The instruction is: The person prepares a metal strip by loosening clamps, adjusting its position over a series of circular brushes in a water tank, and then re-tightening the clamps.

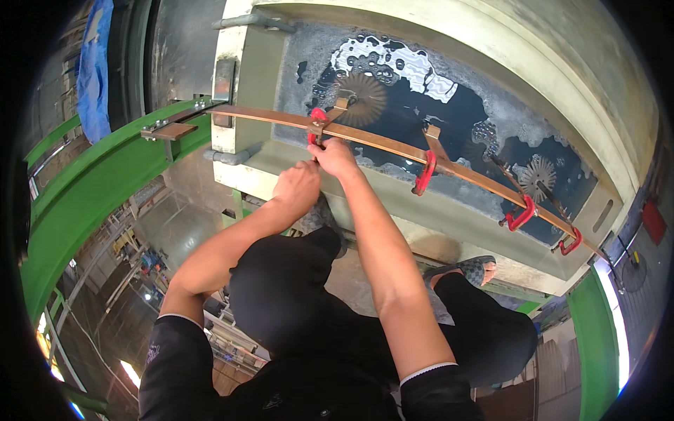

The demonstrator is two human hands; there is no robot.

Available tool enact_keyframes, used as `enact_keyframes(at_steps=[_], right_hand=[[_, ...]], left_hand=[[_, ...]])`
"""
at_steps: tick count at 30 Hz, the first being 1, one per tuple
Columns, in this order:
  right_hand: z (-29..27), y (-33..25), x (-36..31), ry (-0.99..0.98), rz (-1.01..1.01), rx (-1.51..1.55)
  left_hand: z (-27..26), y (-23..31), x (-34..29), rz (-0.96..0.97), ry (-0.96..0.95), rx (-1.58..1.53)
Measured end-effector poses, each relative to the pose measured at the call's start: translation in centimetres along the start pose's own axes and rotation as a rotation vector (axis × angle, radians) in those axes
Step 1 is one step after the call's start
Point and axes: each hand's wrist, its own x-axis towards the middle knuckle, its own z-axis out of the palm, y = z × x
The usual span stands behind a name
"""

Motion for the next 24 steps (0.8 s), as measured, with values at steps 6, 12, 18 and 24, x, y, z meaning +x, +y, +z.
enact_keyframes(at_steps=[6, 12, 18, 24], right_hand=[[0.8, 0.1, -0.1, 0.034, -0.021, -0.123], [0.4, -0.5, 0.1, 0.036, 0.003, -0.122], [1.1, 0.9, 0.3, 0.141, -0.064, -0.061], [1.1, -0.7, -0.3, 0.175, -0.089, -0.227]], left_hand=[[0.5, -4.0, -1.0, -0.083, 0.041, -0.220], [0.2, -6.7, 0.8, 0.075, -0.109, -0.165], [0.4, -2.1, 1.2, -0.106, -0.041, 0.045], [4.4, -4.9, 2.2, -0.127, 0.040, 0.023]])
